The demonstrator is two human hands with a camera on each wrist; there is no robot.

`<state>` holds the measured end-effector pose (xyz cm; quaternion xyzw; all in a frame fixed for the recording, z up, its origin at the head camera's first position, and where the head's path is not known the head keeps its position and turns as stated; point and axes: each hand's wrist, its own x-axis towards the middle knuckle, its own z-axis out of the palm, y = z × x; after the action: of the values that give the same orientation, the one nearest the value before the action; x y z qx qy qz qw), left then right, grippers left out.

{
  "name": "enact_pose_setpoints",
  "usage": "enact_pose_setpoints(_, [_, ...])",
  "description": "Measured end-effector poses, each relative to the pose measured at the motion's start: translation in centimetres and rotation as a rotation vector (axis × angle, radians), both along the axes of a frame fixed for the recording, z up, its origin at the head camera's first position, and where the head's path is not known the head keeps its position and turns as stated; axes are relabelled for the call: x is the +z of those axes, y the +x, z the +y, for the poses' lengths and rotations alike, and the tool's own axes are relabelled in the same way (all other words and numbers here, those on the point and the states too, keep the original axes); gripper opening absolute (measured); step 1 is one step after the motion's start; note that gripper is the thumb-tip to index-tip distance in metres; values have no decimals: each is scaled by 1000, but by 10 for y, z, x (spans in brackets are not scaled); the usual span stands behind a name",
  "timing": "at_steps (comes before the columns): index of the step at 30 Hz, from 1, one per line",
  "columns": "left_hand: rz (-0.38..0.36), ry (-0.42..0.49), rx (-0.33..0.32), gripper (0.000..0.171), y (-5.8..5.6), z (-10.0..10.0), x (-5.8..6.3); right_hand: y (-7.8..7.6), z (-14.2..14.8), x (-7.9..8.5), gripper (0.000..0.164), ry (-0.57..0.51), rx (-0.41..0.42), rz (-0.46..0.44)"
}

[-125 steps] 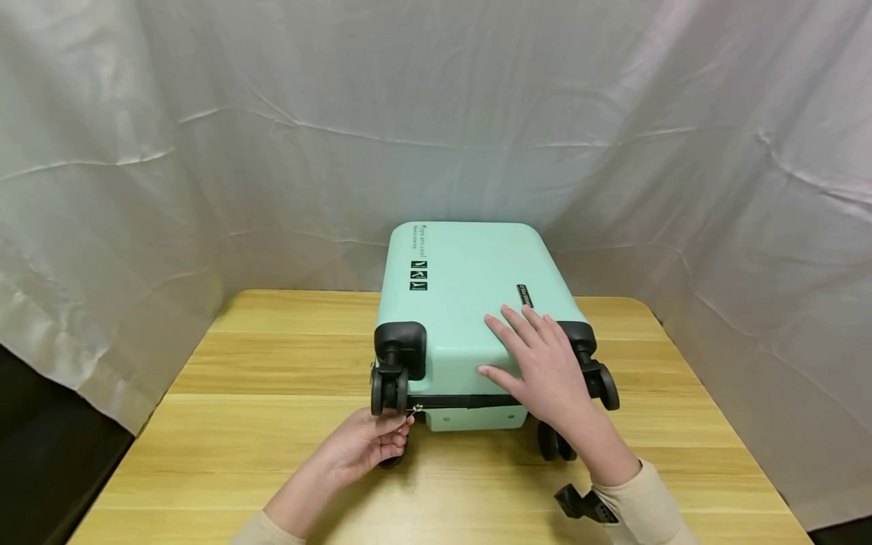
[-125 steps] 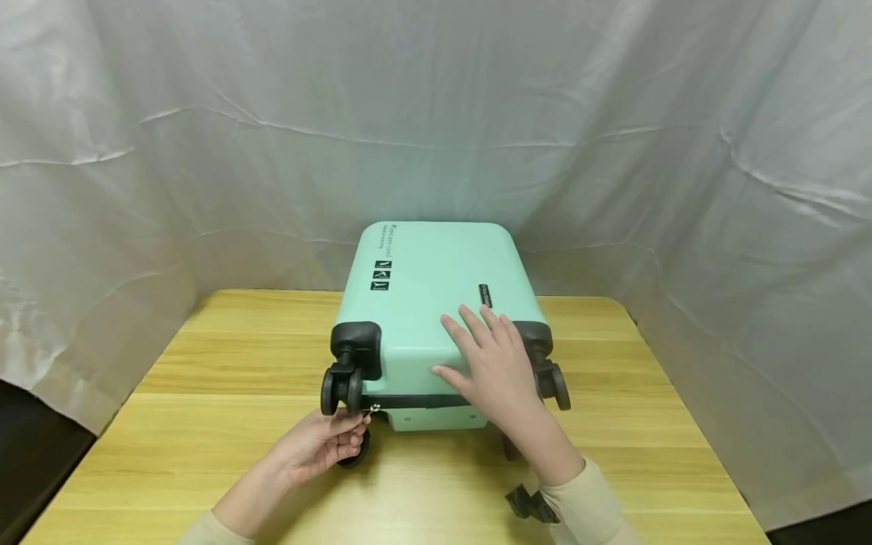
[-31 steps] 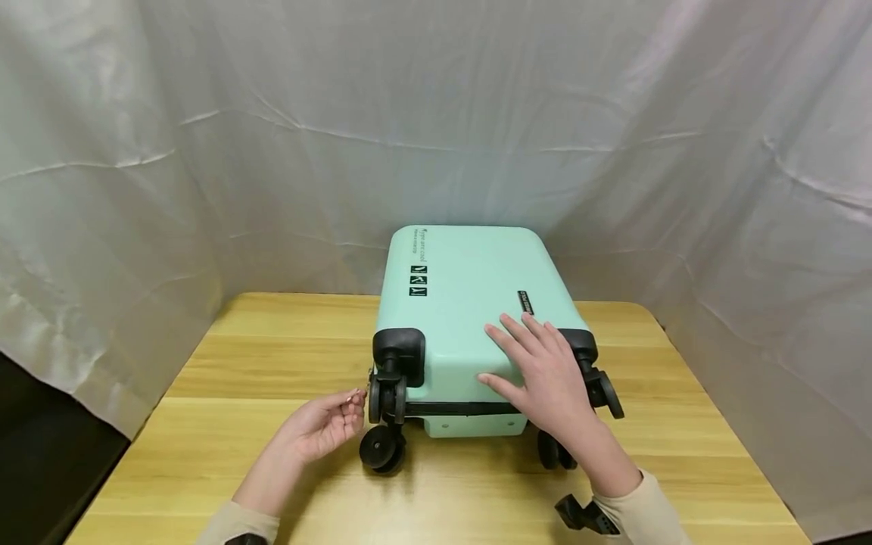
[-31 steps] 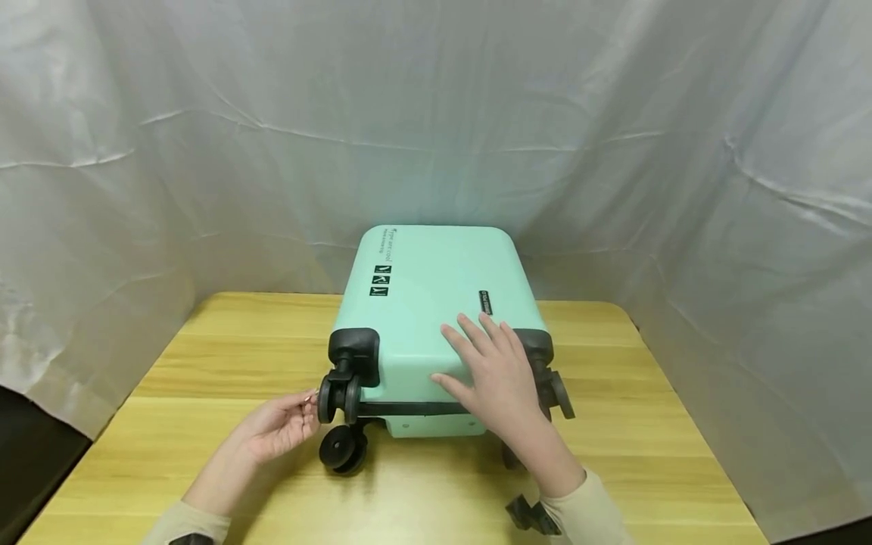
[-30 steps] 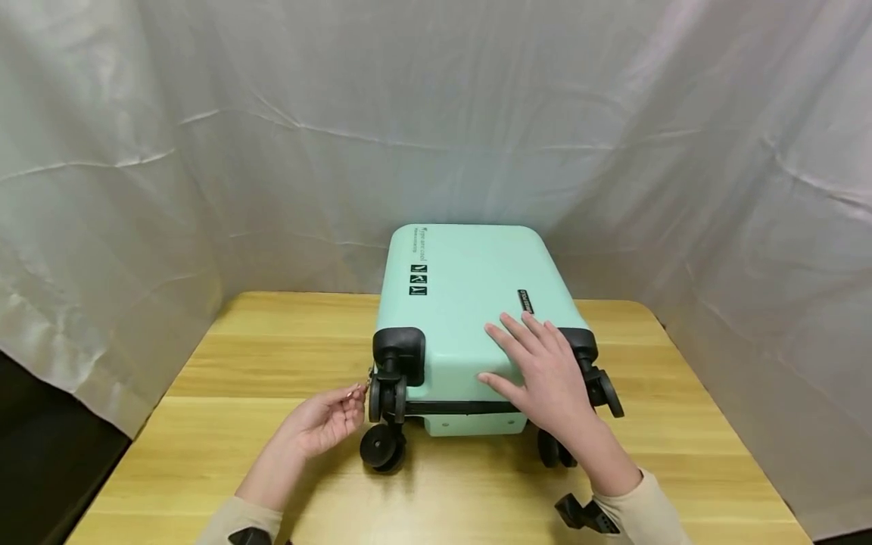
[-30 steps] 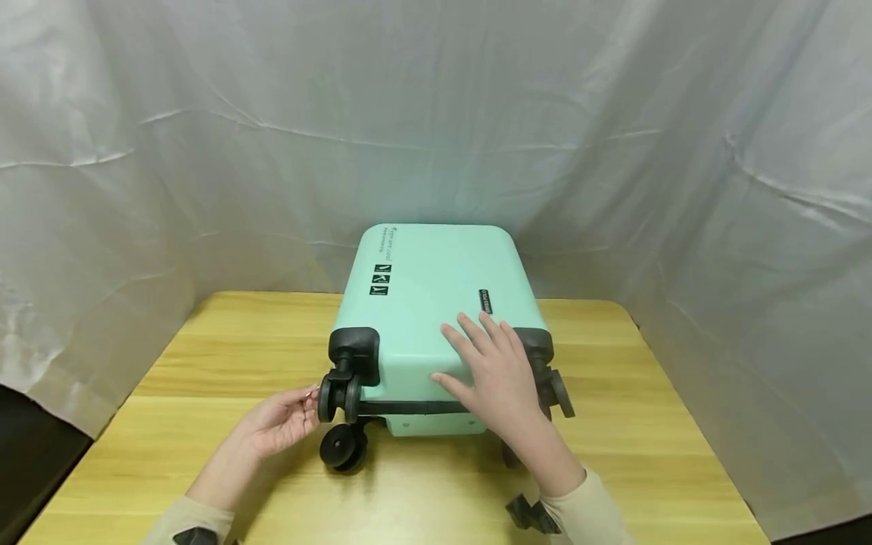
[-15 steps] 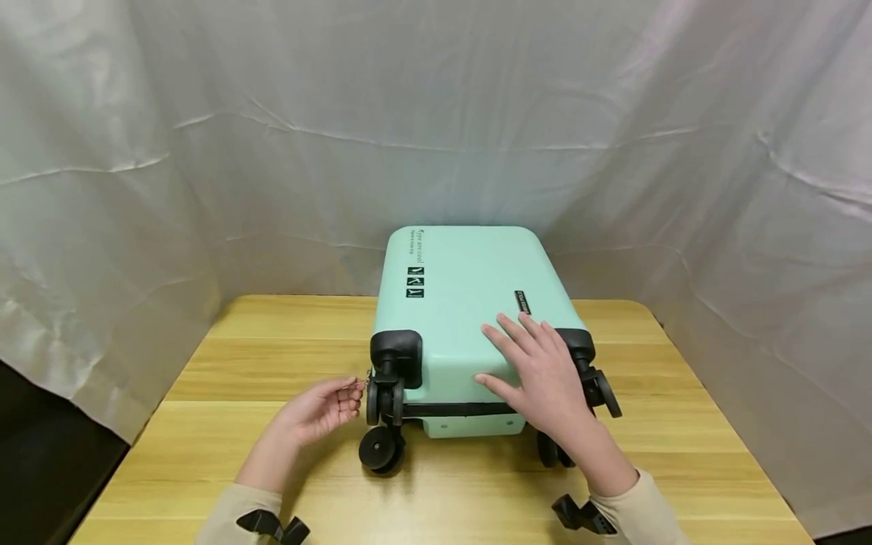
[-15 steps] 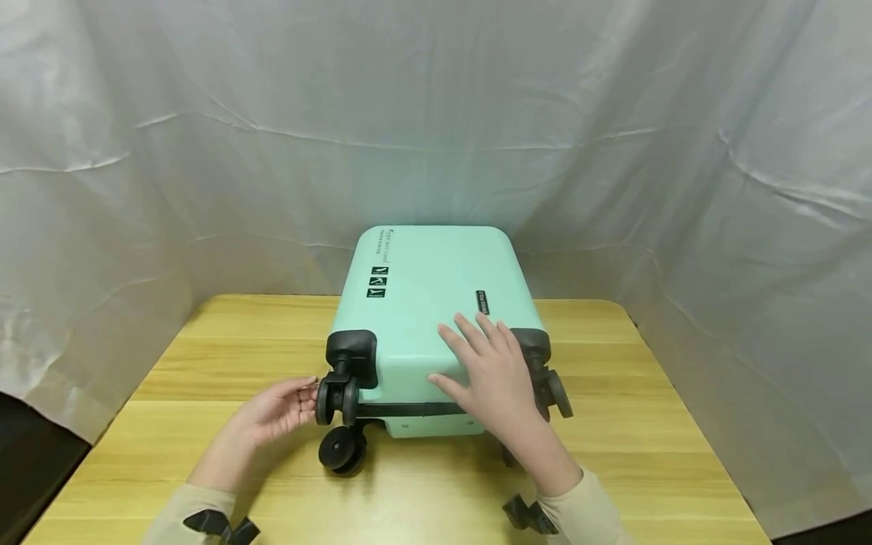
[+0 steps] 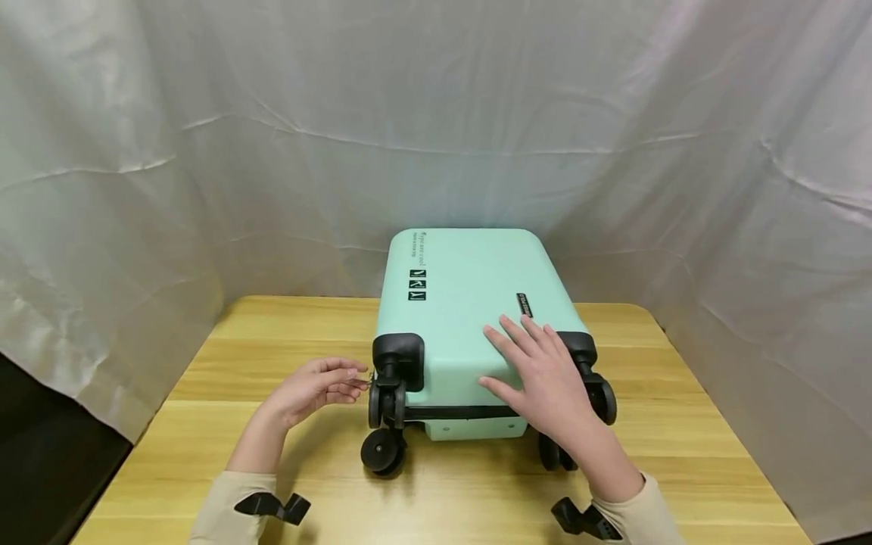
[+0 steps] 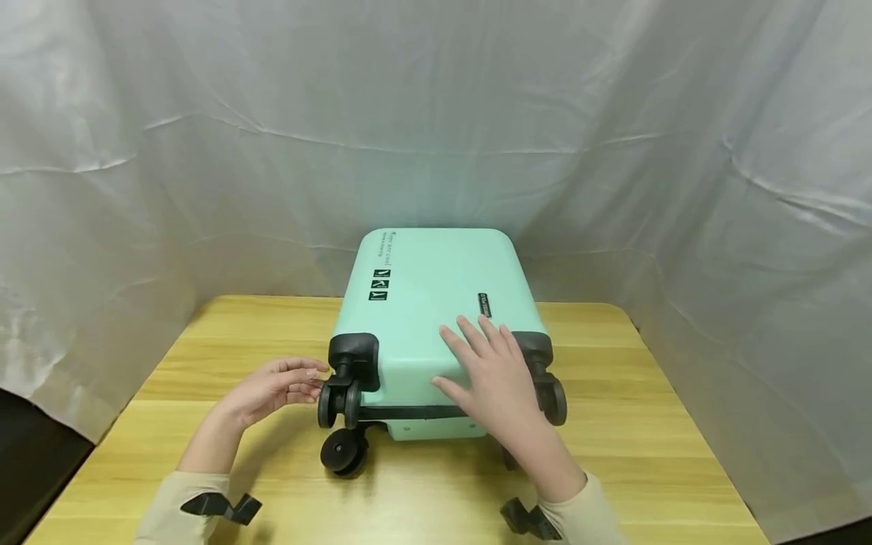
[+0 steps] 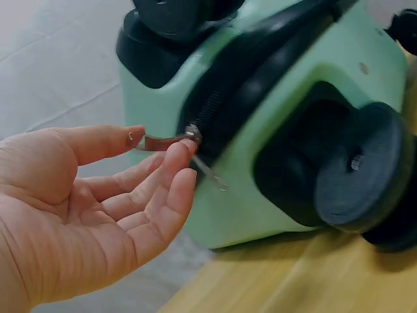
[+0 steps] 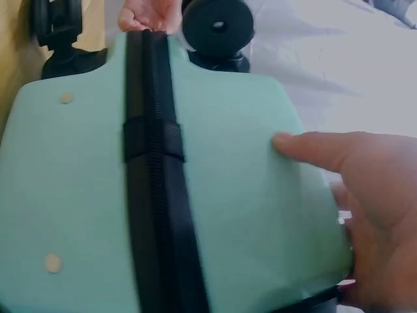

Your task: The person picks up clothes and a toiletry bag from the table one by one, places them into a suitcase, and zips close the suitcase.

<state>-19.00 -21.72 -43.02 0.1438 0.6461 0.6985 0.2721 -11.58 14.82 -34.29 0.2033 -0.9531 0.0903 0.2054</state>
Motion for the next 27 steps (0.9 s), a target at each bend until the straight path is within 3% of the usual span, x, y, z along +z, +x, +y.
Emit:
enact_pose_setpoints(4, [22, 2, 6, 40, -1, -3, 4, 6, 7, 8, 69, -40, 34, -37])
enact_pose_setpoints(9, [76, -33, 54, 50, -4, -8, 15, 10, 27, 19, 69, -98, 46, -15])
enact_pose_setpoints(14, [166, -93, 103, 47, -5, -15, 28, 7, 53, 23, 66, -179, 55, 30])
enact_pose_setpoints(21, [367, -313, 156, 47, -4, -12, 54, -5, 90, 32, 58, -253, -12, -36])
enact_pose_setpoints(27, [552, -541, 241, 59, -10, -3, 74, -16, 117, 32, 60, -194, -59, 90])
